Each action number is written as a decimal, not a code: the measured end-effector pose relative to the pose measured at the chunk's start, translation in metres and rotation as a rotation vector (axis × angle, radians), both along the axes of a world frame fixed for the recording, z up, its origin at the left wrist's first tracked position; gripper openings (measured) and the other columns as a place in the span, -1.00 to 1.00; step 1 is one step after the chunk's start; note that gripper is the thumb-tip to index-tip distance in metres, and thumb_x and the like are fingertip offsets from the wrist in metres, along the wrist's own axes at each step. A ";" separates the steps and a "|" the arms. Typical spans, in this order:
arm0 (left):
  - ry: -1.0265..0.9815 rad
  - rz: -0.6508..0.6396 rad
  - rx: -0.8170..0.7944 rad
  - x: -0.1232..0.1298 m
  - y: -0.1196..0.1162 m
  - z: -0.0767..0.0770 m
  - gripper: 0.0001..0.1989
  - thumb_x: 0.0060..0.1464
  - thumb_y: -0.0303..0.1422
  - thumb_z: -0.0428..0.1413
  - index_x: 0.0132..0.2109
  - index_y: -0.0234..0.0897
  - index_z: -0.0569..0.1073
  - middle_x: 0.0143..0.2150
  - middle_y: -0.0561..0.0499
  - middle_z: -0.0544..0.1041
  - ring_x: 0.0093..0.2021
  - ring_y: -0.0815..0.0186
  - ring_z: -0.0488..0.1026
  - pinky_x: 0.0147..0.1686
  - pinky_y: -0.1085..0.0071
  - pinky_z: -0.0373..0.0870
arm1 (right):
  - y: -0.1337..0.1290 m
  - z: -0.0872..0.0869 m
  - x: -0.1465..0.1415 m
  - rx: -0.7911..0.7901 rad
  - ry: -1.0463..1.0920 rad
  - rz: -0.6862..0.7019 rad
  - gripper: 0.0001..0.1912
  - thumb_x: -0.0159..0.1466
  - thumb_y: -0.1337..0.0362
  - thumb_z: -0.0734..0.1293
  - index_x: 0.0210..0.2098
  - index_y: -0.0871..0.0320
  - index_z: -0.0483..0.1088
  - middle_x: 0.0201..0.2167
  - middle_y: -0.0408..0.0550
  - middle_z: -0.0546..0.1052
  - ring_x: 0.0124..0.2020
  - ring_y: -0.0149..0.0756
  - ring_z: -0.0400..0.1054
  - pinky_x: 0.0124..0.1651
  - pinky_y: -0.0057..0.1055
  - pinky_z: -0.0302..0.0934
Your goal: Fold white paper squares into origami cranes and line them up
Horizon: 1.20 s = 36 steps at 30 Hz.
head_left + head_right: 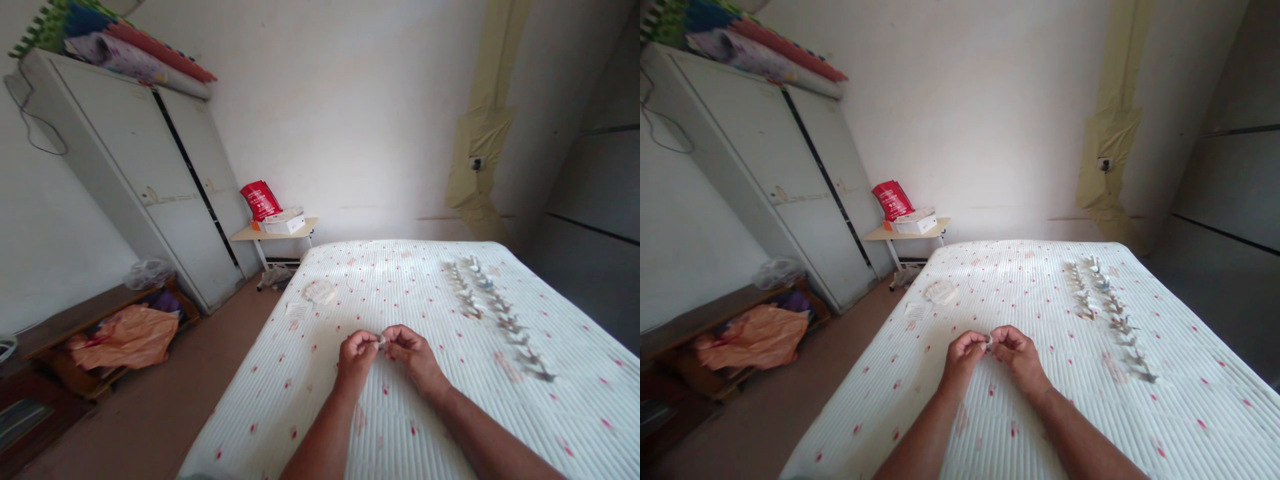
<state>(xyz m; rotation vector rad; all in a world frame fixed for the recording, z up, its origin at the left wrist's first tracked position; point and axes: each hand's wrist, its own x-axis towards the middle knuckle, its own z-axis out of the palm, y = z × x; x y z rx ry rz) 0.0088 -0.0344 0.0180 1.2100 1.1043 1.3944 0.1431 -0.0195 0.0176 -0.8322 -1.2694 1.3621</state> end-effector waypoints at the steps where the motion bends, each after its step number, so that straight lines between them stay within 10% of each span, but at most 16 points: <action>1: 0.007 0.000 0.005 0.000 0.000 0.000 -0.89 -0.12 -0.36 0.08 -0.43 -0.35 0.40 -0.48 0.00 0.46 -0.44 0.35 0.35 -0.41 0.49 0.25 | 0.000 0.000 0.000 0.004 -0.007 -0.001 -0.90 0.02 0.30 0.34 -0.45 0.17 0.36 -0.58 -0.21 0.36 -0.54 -0.45 0.19 -0.44 -0.48 0.06; 36: 0.107 0.139 0.092 0.000 -0.001 -0.006 -0.96 -0.02 -0.44 -0.06 -0.41 -0.27 0.24 -0.53 0.14 0.24 -0.49 0.43 0.20 -0.47 0.55 0.12 | -0.006 0.002 -0.004 0.037 -0.219 -0.044 -0.81 0.13 0.17 0.23 -0.44 0.17 0.34 -0.62 -0.21 0.34 -0.56 -0.42 0.21 -0.45 -0.48 0.10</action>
